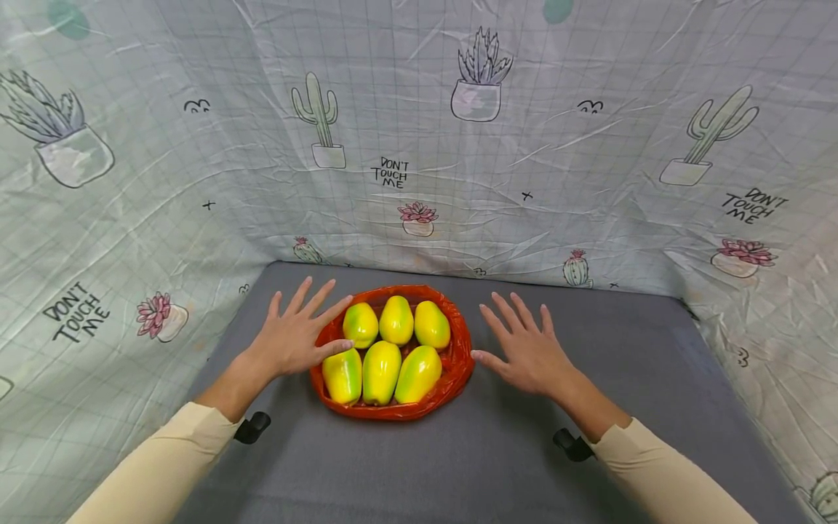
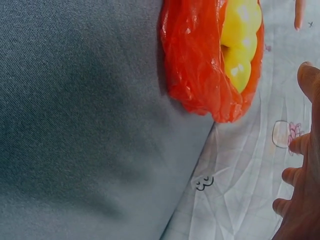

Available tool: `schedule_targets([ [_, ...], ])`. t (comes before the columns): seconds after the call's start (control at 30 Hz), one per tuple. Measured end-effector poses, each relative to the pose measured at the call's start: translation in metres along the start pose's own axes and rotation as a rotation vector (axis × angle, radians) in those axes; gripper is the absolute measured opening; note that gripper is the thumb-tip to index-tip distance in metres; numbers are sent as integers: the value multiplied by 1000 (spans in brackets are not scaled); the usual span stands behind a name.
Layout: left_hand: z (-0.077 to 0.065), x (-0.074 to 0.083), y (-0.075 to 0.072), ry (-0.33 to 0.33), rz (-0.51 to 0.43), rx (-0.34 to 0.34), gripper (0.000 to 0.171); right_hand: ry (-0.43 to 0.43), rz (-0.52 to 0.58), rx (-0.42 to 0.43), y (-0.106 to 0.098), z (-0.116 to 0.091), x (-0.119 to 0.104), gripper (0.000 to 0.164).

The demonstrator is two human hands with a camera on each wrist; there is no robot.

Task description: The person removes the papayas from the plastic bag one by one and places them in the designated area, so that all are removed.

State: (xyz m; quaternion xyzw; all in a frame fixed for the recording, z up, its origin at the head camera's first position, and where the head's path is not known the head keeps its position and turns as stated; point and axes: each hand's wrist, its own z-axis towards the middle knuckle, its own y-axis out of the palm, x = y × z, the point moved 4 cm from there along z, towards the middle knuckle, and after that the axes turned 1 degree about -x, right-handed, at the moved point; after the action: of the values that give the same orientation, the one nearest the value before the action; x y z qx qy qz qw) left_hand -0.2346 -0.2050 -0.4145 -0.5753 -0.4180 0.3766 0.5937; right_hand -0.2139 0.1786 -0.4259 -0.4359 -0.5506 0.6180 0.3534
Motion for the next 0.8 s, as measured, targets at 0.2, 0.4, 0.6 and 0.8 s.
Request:
schedule_targets([
  [0.2, -4, -2, 6, 9, -2, -1, 81, 0, 6, -6, 3, -2, -2, 86],
  [0.4, -7, -4, 10, 3, -18, -11, 80, -9, 11, -12, 10, -2, -2, 86],
  [0.6, -7, -8, 14, 4, -25, -16, 79, -14, 19, -15, 12, -3, -3, 86],
  [0.8, -7, -14, 19, 3, -37, -25, 77, -20, 18, -16, 12, -4, -3, 85],
])
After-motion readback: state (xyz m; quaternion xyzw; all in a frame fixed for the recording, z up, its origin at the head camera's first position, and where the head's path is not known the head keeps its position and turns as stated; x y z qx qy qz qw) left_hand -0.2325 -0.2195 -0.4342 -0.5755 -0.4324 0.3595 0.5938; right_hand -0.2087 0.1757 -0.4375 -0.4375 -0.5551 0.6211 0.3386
